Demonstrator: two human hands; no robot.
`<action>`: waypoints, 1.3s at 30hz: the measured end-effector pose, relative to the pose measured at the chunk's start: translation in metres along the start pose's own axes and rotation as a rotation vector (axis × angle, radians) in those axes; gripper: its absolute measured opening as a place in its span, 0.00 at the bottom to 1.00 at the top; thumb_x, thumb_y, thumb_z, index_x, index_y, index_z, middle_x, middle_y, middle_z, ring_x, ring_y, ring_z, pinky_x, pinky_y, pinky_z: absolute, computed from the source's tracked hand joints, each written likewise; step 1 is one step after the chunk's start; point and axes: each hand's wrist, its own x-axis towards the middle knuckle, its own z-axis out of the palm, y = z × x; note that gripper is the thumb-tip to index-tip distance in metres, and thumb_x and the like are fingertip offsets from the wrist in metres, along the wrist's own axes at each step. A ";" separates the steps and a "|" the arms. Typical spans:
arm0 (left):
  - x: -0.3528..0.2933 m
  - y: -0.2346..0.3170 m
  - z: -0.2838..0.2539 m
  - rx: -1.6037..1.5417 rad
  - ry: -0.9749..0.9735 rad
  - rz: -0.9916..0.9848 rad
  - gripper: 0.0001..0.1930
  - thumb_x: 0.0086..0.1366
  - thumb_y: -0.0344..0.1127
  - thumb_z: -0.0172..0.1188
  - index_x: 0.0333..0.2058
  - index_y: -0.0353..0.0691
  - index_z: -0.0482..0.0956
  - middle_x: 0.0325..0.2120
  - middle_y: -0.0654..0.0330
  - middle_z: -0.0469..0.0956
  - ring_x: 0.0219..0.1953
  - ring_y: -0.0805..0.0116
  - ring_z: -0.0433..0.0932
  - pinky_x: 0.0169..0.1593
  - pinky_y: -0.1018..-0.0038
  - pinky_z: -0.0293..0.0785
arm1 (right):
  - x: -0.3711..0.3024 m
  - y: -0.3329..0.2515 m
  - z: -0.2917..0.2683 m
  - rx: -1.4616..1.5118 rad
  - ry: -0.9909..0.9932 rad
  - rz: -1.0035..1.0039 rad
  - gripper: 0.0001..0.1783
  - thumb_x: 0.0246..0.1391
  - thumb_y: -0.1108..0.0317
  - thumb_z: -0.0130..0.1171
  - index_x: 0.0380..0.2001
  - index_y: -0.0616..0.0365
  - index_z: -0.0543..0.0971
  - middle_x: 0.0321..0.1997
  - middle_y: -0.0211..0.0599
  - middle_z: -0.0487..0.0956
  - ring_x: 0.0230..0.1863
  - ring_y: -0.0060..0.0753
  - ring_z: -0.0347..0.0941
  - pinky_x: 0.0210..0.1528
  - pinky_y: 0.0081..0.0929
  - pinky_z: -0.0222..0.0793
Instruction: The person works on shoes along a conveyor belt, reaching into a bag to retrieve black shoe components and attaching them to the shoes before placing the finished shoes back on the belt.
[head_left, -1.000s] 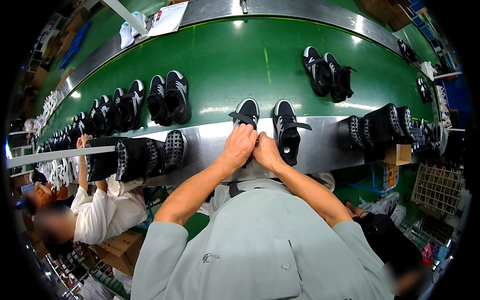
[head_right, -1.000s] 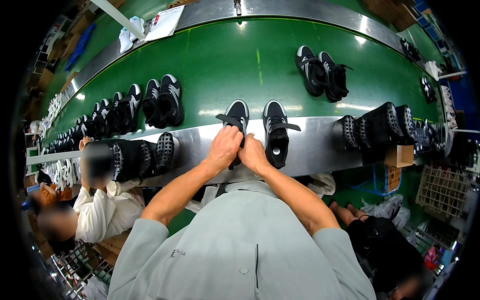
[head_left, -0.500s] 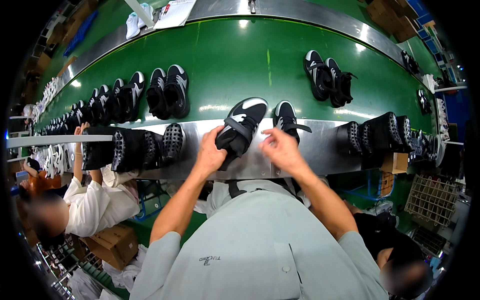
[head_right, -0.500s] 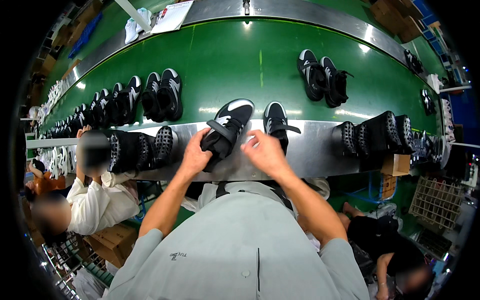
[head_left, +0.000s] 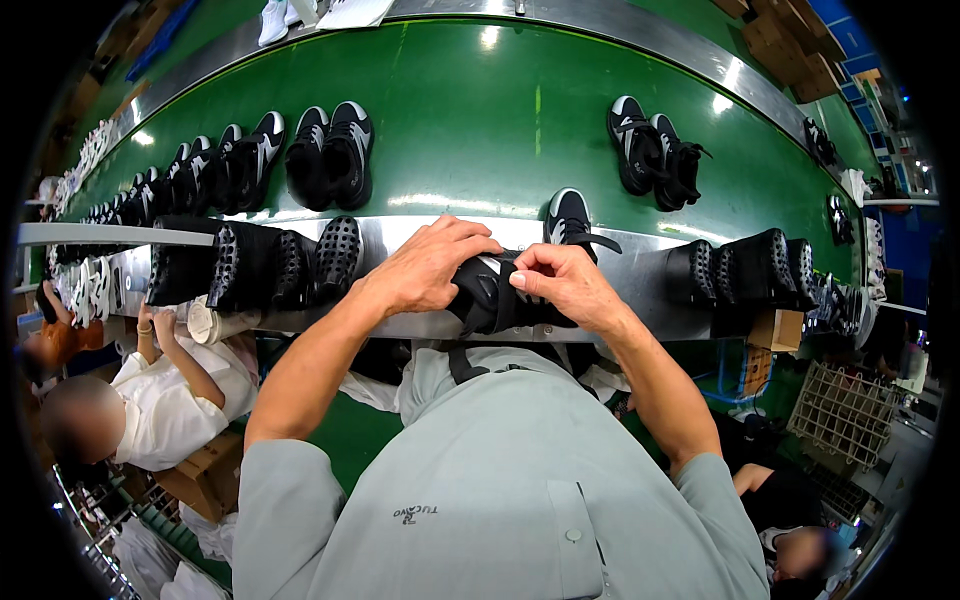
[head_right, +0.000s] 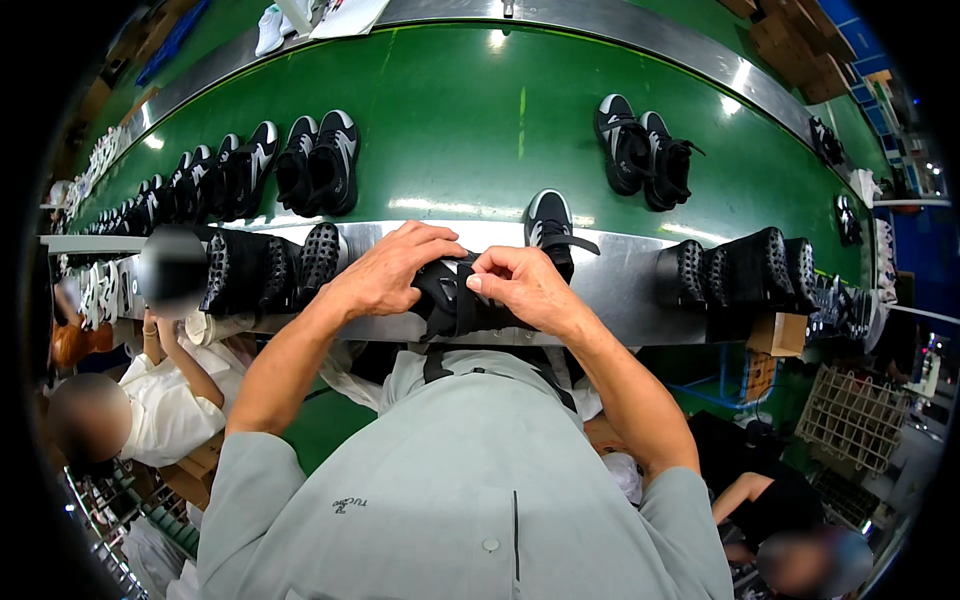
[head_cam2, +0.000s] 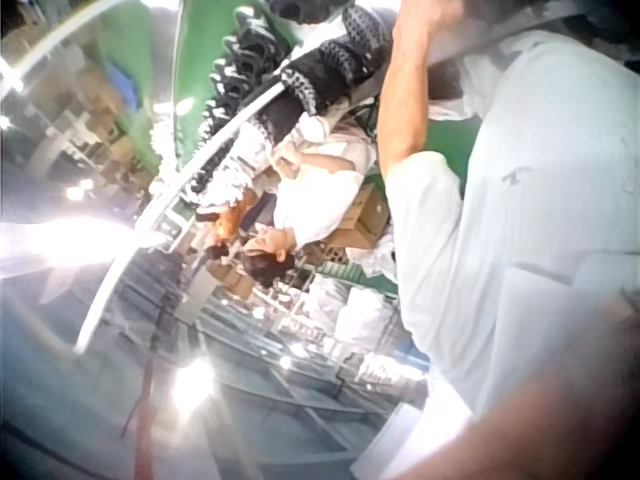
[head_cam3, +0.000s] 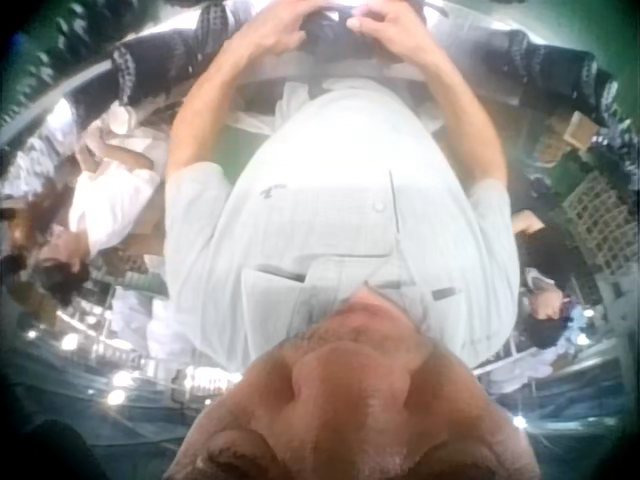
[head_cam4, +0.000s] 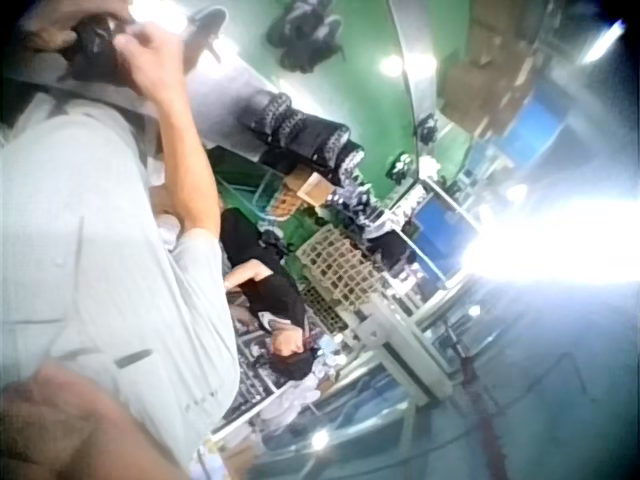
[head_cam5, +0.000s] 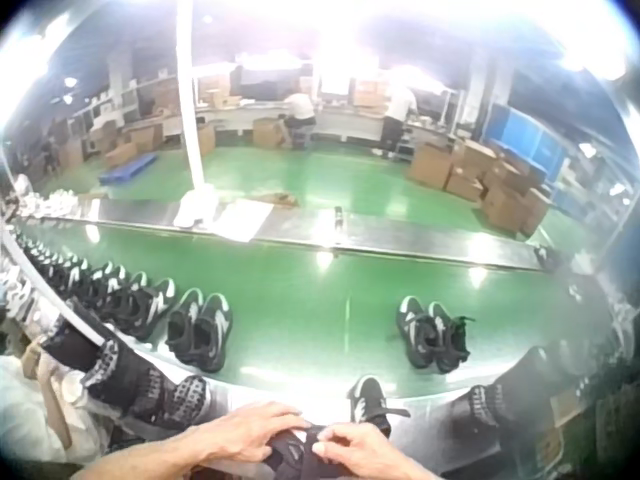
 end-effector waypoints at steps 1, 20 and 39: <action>0.001 -0.001 -0.001 -0.001 0.002 -0.004 0.36 0.45 0.16 0.57 0.58 0.41 0.75 0.59 0.54 0.74 0.61 0.49 0.69 0.64 0.57 0.67 | 0.000 -0.001 0.001 -0.001 -0.004 0.001 0.11 0.62 0.65 0.66 0.32 0.63 0.80 0.26 0.22 0.76 0.29 0.14 0.66 0.31 0.18 0.63; -0.001 0.010 -0.023 0.003 -0.251 -0.043 0.45 0.44 0.20 0.61 0.67 0.40 0.65 0.57 0.45 0.73 0.61 0.46 0.70 0.67 0.59 0.65 | 0.012 -0.009 0.029 -0.166 -0.072 0.034 0.12 0.57 0.66 0.67 0.26 0.63 0.80 0.20 0.30 0.76 0.22 0.21 0.67 0.26 0.28 0.63; -0.022 -0.051 0.134 -0.227 0.327 -0.937 0.24 0.70 0.41 0.50 0.62 0.40 0.70 0.44 0.32 0.80 0.49 0.33 0.78 0.54 0.48 0.72 | 0.059 0.072 0.082 -0.886 0.328 -0.462 0.12 0.51 0.70 0.64 0.37 0.57 0.73 0.35 0.40 0.75 0.38 0.48 0.78 0.37 0.44 0.76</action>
